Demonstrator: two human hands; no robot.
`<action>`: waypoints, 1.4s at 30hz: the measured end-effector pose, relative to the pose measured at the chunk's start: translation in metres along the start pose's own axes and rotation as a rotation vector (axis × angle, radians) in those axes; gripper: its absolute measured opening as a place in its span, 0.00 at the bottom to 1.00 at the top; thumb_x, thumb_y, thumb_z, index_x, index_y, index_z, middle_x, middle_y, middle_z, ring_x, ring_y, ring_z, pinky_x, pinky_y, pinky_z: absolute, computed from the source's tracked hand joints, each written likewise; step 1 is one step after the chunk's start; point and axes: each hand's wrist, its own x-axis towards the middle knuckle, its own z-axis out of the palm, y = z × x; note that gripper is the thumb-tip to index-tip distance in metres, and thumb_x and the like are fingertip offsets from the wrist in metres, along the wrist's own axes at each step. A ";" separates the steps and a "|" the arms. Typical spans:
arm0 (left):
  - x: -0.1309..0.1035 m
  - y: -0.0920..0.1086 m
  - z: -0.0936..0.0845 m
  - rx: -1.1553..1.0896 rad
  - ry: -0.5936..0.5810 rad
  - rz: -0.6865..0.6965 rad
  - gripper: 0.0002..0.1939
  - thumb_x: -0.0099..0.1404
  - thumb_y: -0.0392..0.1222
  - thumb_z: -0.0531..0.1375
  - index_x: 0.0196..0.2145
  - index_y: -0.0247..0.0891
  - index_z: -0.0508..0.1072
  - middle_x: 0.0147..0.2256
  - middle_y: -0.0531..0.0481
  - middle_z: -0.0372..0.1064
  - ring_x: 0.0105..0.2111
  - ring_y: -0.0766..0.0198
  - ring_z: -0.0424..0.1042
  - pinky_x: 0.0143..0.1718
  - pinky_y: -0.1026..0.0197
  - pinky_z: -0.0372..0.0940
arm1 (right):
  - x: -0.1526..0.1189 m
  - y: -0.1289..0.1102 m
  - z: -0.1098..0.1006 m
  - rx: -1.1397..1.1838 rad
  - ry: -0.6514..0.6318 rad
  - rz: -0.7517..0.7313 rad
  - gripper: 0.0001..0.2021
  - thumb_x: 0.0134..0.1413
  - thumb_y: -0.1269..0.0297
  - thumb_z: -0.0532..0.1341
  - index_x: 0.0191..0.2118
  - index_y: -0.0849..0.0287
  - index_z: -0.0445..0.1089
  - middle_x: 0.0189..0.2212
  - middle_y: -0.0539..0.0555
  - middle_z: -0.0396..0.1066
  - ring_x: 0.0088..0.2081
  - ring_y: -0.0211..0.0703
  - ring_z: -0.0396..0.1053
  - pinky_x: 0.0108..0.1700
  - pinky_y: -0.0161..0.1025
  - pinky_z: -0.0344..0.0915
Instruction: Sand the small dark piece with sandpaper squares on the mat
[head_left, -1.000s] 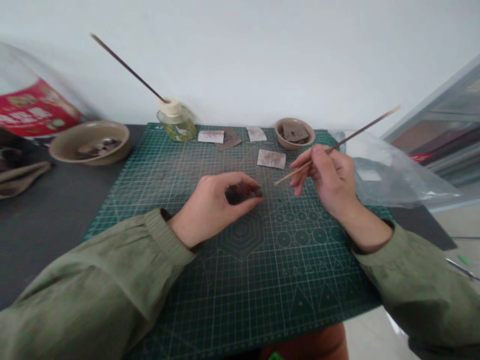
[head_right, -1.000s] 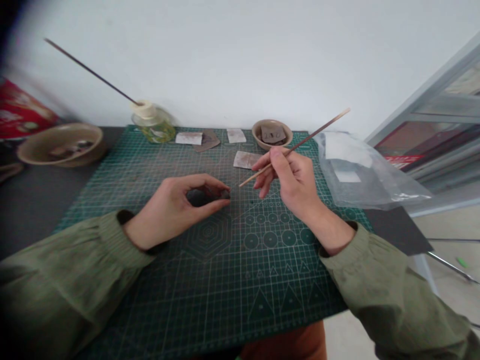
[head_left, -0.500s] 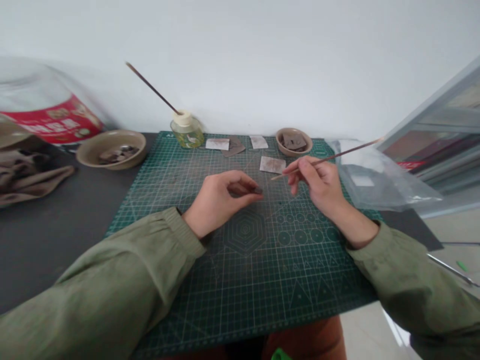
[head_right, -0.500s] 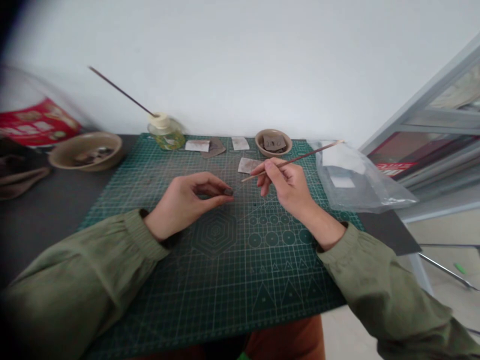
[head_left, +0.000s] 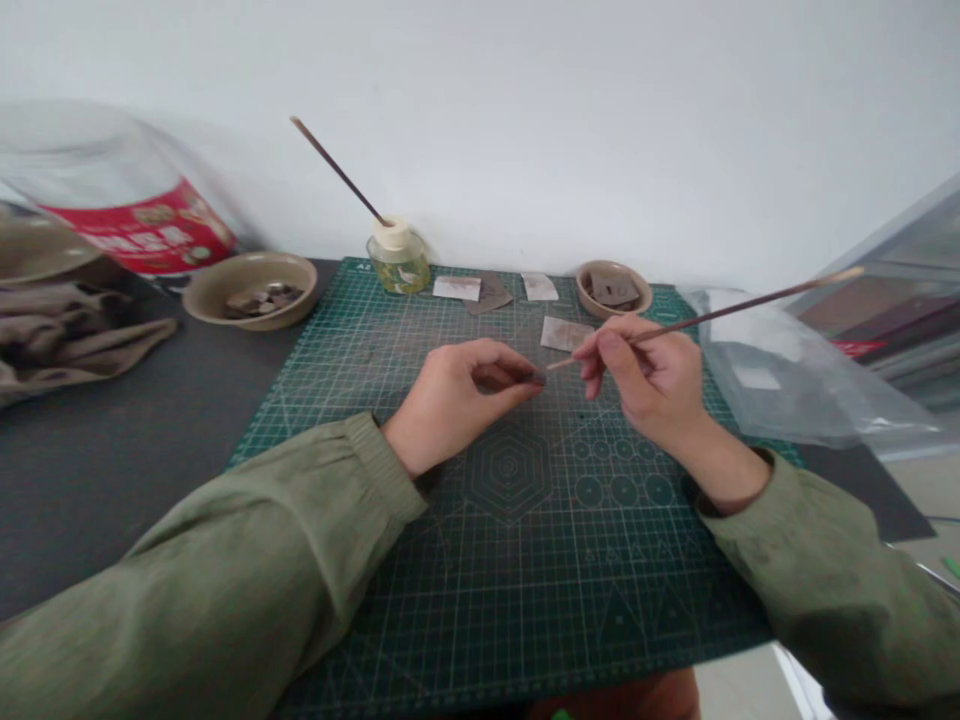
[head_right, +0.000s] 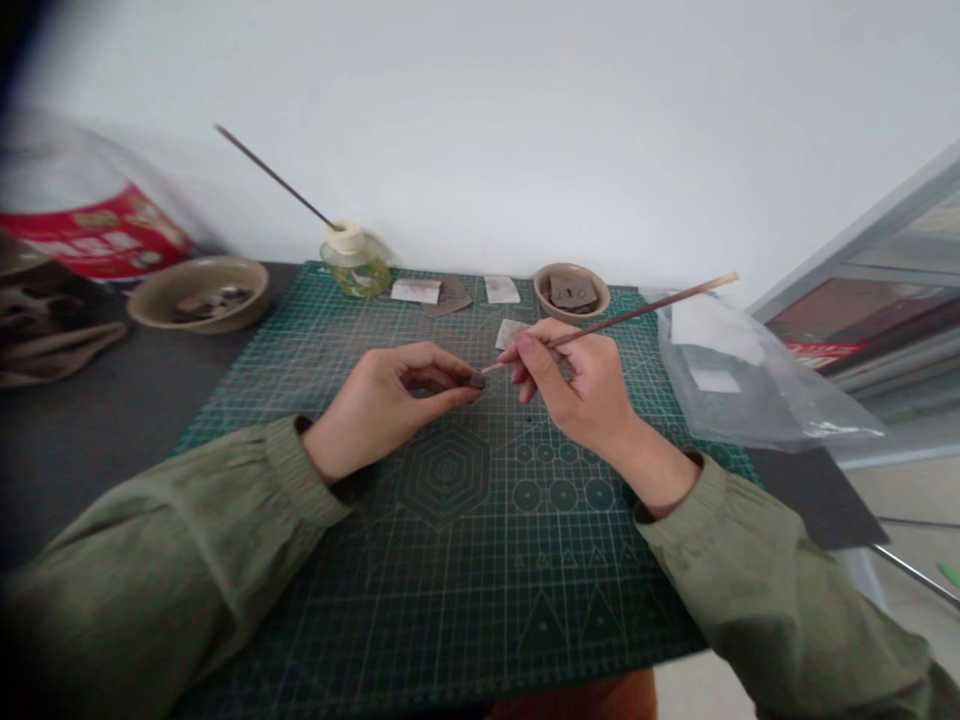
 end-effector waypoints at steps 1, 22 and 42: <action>0.000 0.000 0.000 0.021 0.003 0.010 0.10 0.66 0.46 0.76 0.43 0.39 0.88 0.37 0.46 0.87 0.36 0.55 0.87 0.41 0.55 0.82 | -0.002 -0.001 -0.001 -0.011 0.001 -0.001 0.18 0.80 0.49 0.62 0.41 0.51 0.83 0.29 0.51 0.79 0.23 0.41 0.77 0.24 0.41 0.72; -0.003 0.006 -0.001 0.041 -0.035 0.037 0.08 0.68 0.46 0.75 0.42 0.42 0.89 0.40 0.48 0.87 0.37 0.58 0.86 0.41 0.57 0.81 | -0.004 -0.004 -0.001 0.015 -0.097 0.029 0.18 0.82 0.53 0.61 0.40 0.55 0.82 0.29 0.49 0.79 0.23 0.35 0.76 0.24 0.34 0.69; -0.002 0.006 -0.003 0.049 -0.045 0.046 0.08 0.68 0.45 0.76 0.43 0.41 0.89 0.41 0.49 0.85 0.38 0.59 0.86 0.43 0.58 0.80 | -0.003 -0.004 -0.001 0.046 -0.099 -0.035 0.16 0.82 0.59 0.63 0.40 0.59 0.82 0.30 0.48 0.79 0.23 0.30 0.76 0.25 0.29 0.69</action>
